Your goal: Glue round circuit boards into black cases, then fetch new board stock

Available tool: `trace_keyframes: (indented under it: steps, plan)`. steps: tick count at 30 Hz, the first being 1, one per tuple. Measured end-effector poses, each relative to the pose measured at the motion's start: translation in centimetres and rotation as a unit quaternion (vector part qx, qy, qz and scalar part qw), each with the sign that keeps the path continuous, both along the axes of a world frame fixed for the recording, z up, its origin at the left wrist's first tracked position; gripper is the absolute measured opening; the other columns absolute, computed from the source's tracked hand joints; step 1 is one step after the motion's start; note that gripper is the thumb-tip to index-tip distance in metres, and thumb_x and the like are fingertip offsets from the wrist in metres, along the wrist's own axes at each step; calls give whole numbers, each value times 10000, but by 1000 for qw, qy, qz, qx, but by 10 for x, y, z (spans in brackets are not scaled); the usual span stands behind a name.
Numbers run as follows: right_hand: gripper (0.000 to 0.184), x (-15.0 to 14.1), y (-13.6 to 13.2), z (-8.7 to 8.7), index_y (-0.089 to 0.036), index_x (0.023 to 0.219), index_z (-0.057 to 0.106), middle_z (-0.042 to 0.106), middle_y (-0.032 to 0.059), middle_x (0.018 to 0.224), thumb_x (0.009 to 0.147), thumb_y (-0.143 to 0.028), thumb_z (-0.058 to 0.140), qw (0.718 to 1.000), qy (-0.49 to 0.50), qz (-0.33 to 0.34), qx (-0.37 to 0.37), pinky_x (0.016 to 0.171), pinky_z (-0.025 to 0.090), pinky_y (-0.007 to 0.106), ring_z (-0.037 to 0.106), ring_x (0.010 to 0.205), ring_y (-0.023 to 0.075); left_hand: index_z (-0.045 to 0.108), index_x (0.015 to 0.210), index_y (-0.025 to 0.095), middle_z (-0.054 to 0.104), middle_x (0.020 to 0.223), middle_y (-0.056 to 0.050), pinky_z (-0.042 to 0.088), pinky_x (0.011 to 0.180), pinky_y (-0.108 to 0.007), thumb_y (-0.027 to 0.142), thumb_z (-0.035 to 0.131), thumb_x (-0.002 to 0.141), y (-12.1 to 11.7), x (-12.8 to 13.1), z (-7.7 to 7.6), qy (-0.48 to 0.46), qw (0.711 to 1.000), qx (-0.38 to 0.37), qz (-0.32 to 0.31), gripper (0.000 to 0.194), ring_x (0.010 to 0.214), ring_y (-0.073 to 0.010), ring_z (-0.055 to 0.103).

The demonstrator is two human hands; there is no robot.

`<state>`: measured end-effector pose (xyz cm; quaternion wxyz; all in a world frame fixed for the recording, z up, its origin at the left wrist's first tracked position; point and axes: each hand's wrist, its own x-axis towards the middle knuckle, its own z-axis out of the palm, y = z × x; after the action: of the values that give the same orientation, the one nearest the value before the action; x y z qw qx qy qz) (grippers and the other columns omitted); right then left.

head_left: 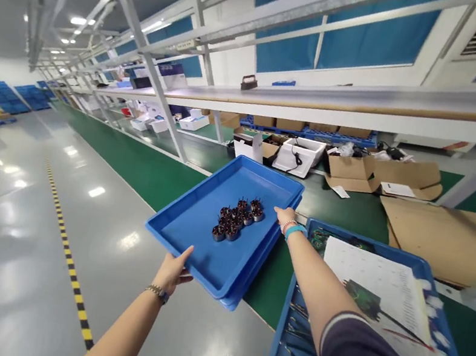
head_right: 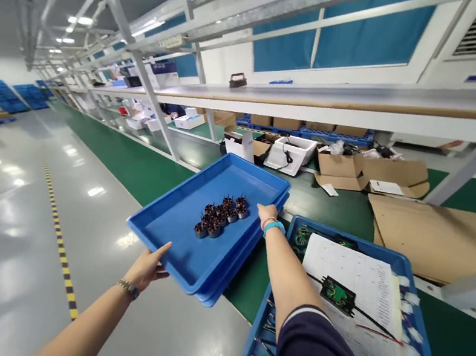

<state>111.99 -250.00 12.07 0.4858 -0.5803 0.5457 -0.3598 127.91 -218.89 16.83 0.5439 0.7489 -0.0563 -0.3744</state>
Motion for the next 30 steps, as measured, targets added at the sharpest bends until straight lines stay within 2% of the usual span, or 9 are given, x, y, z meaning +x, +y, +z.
trace_keyframes:
  steps: [3, 5, 9, 12, 18, 22, 26, 30]
  plan:
    - [266, 15, -17, -2, -133, 1032, 553, 586, 57, 990, 851, -325, 525, 998, 12, -54, 13, 725, 501, 326, 583, 848, 151, 408, 1078, 203, 606, 872, -58, 531, 560, -344, 210, 600, 738, -8, 14, -8, -6, 1000, 25, 16, 390, 517, -122, 576]
    - [241, 26, -27, 5, -134, 1004, 561, 592, 52, 963, 845, -313, 536, 996, 18, -83, 4, 726, 496, 320, 584, 835, 147, 412, 1047, 215, 604, 882, -34, 533, 587, -307, 122, 552, 740, -10, 18, -12, -6, 1000, 18, 25, 350, 544, -103, 582]
    - [188, 41, -50, 31, -129, 947, 566, 604, 24, 877, 829, -275, 554, 992, 13, -112, -50, 711, 490, 311, 581, 767, 126, 428, 990, 217, 604, 872, -14, 528, 607, -271, 107, 544, 735, -18, 15, -14, 7, 999, -3, 35, 301, 574, -93, 588]
    - [156, 33, -61, 38, -126, 891, 574, 606, 12, 823, 811, -260, 575, 989, 13, -128, -72, 697, 482, 298, 576, 727, 118, 444, 972, 212, 614, 838, -10, 523, 614, -254, 120, 567, 721, -28, 5, -19, 27, 999, -17, 29, 294, 608, -108, 605]
    - [185, 3, -57, 9, -120, 882, 574, 602, 13, 823, 835, -297, 546, 988, 14, -147, -42, 669, 488, 293, 573, 707, 111, 456, 930, 180, 613, 745, -23, 519, 572, -280, 158, 594, 689, -37, -5, -33, 25, 999, 7, 36, 279, 577, -139, 603]
    - [200, 6, -53, 2, -122, 904, 572, 602, 13, 826, 842, -309, 537, 988, 4, -149, -35, 664, 491, 291, 574, 705, 110, 465, 894, 167, 594, 683, -17, 518, 559, -298, 165, 602, 666, -35, 4, -26, -9, 999, 28, 29, 266, 542, -138, 577]
    - [197, 14, -43, -1, -123, 916, 565, 597, 11, 821, 843, -304, 535, 988, -2, -148, -32, 659, 491, 287, 572, 698, 108, 454, 932, 203, 594, 771, -7, 511, 562, -275, 189, 588, 673, -31, 12, -17, -59, 997, 31, 25, 292, 576, -118, 567]
    - [190, 16, -34, -7, -123, 910, 561, 593, 5, 798, 842, -299, 536, 989, -2, -145, -22, 643, 488, 278, 565, 670, 101, 421, 988, 233, 565, 765, 10, 509, 553, -280, 212, 548, 698, -23, 11, -20, -58, 997, 47, 21, 317, 553, -103, 543]
